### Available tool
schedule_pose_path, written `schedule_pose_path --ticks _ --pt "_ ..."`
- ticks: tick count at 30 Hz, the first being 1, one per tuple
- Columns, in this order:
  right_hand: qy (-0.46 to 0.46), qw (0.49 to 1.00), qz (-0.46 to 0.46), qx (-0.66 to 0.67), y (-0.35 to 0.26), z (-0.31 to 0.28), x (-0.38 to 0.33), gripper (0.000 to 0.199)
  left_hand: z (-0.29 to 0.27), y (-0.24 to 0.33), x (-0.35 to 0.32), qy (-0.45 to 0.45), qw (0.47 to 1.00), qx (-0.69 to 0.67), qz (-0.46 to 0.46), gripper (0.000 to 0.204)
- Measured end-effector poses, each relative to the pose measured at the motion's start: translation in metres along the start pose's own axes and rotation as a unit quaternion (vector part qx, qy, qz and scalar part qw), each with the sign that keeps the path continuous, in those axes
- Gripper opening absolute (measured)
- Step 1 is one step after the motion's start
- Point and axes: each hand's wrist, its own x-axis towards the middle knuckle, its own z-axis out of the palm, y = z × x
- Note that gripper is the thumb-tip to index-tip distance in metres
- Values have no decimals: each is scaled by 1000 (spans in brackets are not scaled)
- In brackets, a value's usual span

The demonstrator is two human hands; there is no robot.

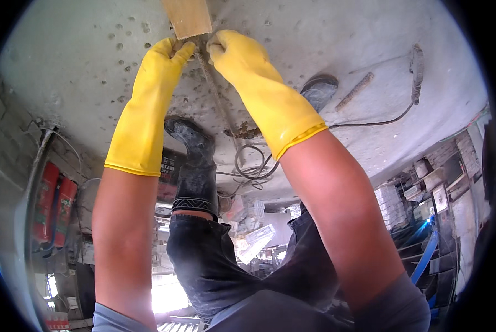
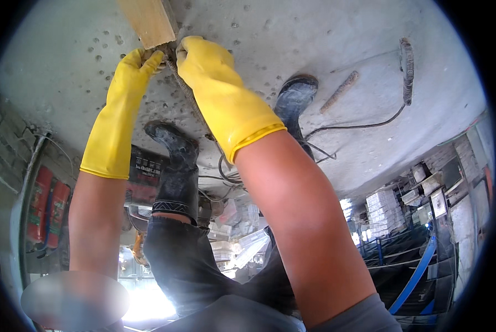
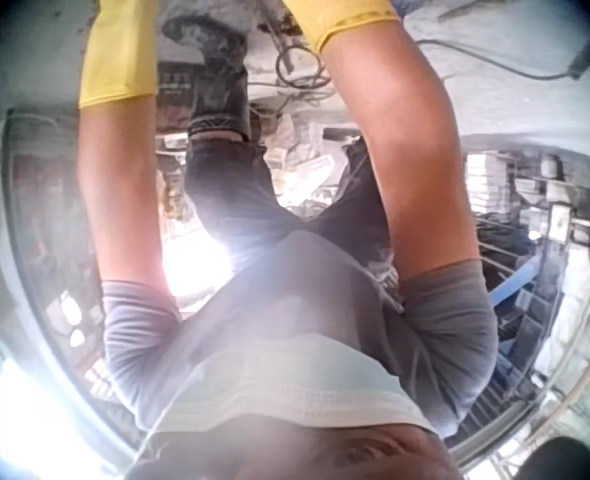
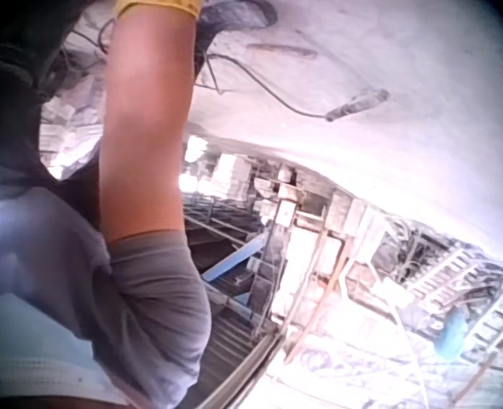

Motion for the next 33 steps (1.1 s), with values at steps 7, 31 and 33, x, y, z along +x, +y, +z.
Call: schedule_pose_path --ticks 7,31,33 --pt "7 998 -58 7 2 -6 6 31 2 12 -7 11 997 70 36 41" --pt "26 993 61 -97 128 -144 -189 42 1 -9 -52 21 975 193 111 38" --pt "58 988 71 -122 171 -155 -233 43 -1 -14 -80 5 985 149 90 39"
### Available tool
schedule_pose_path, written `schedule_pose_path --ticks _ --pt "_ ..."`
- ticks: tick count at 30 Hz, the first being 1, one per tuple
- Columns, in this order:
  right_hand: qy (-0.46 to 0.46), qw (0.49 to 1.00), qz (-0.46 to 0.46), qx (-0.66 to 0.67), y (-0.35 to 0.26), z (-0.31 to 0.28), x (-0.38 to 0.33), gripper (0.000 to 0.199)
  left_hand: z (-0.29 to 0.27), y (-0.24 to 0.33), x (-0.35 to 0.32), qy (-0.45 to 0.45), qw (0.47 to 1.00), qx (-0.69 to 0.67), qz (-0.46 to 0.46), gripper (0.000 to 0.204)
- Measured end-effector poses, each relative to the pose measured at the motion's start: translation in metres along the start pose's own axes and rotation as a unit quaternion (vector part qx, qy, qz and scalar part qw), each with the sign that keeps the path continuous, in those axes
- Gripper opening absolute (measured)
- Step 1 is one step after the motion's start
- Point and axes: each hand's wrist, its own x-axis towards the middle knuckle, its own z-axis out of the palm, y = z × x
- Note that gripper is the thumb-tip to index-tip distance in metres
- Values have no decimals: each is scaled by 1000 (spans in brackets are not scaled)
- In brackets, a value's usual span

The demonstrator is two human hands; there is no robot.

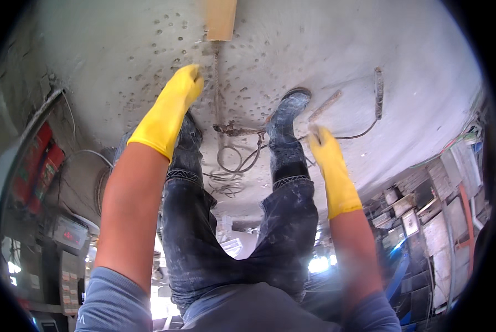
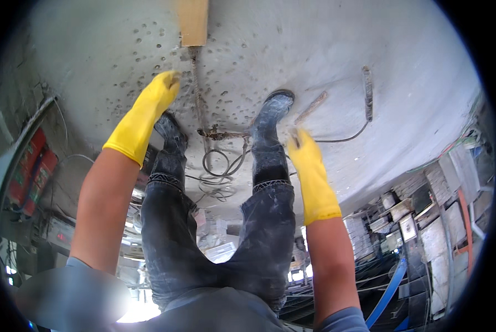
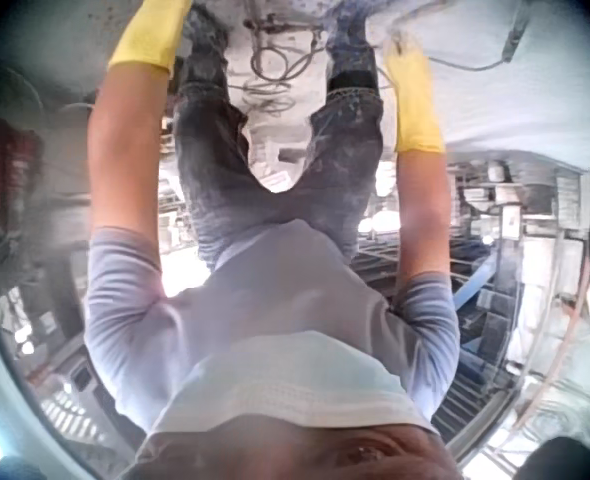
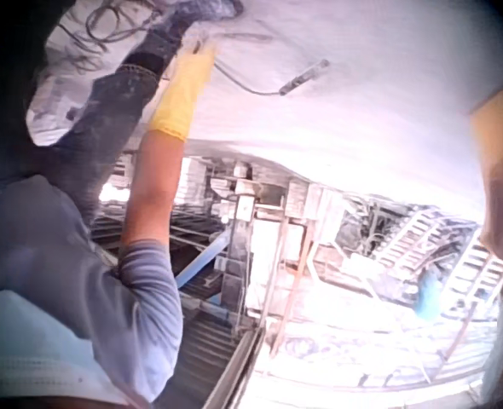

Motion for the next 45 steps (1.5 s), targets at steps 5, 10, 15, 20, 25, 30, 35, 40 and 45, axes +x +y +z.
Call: schedule_pose_path --ticks 5,10,15,20,25,30,35,40,45 --pt "-52 996 72 4 67 -35 -110 37 1 -41 -118 66 985 -132 -83 41" --pt "-61 984 164 -34 116 -64 -214 35 -5 -92 -264 162 973 -121 -108 41" --pt "-57 977 195 -64 75 -75 -308 35 -20 -104 -383 146 959 -157 -186 40" --pt "-76 974 209 32 73 -43 -392 37 -61 -99 -434 131 968 -152 -148 42" --pt "-4 958 191 213 50 -60 -402 38 -94 -83 -433 160 973 -119 -118 42" --pt "-9 985 125 122 43 -135 -377 39 -90 -40 -444 186 964 -131 -134 40" --pt "-15 976 103 191 167 -158 -337 43 -48 -40 -480 218 962 -71 -146 43" --pt "-9 1000 3 -2 296 -236 -221 47 122 -17 -600 294 928 104 -205 29" --pt "38 989 -86 118 343 -360 -138 51 321 183 -741 -15 909 -25 -416 36"
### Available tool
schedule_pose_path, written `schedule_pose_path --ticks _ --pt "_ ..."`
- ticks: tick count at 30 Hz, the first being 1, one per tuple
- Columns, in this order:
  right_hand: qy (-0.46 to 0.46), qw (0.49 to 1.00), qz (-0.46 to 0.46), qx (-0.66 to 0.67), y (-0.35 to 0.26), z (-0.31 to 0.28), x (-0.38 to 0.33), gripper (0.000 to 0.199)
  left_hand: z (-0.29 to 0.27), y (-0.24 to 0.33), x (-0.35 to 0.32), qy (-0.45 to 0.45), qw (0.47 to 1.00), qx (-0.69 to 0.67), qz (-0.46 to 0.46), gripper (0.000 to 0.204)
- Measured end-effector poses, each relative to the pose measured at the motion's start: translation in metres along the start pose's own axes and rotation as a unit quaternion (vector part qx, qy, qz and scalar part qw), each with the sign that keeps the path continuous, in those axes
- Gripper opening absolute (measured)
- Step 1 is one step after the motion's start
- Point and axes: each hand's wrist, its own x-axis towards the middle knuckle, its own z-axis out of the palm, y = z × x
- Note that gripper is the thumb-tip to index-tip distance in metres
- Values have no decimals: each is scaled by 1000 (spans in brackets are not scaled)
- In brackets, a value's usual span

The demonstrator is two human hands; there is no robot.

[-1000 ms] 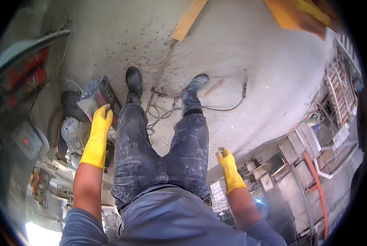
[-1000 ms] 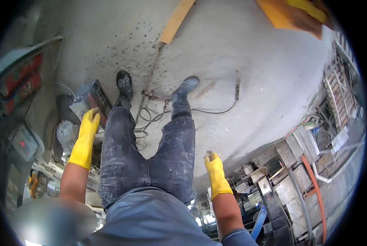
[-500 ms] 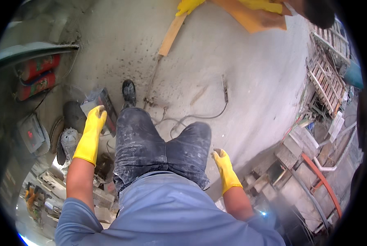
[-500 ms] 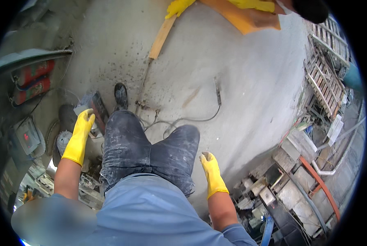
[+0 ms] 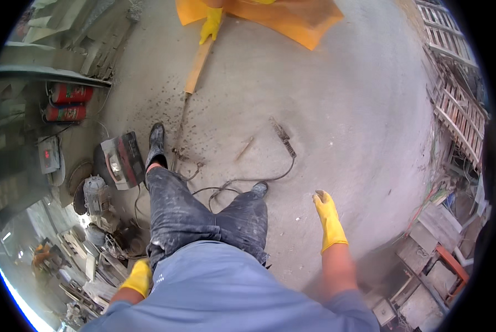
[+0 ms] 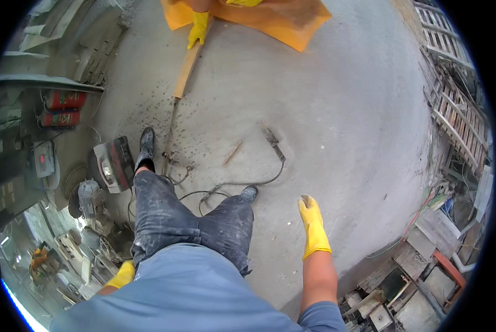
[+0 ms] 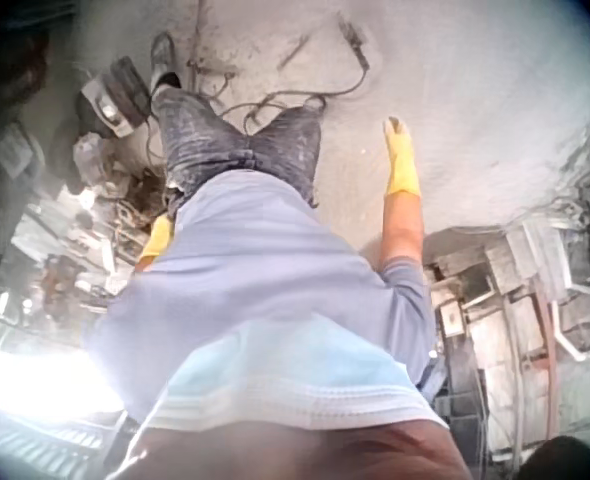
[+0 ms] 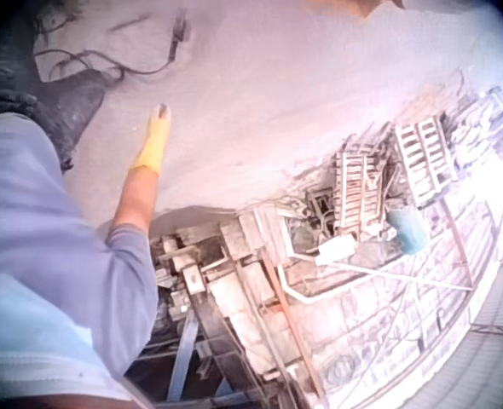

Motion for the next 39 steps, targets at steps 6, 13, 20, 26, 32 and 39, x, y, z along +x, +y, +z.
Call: schedule_pose_path --ticks 6,13,20,26,32,39 --pt "-125 977 55 -164 78 -44 32 53 80 7 -51 6 998 -46 -47 50" --pt "-217 974 61 -37 45 22 21 57 14 155 -23 289 918 -251 105 56" --pt "-174 964 44 -195 42 63 121 75 -67 408 33 277 874 -304 257 55" --pt "-77 982 -5 -173 32 130 271 98 5 539 157 191 849 -342 355 57" --pt "-64 953 19 -295 17 173 356 86 22 558 230 97 859 -350 361 58" --pt "-79 979 99 -158 8 181 360 39 -5 562 251 45 865 -399 300 58"
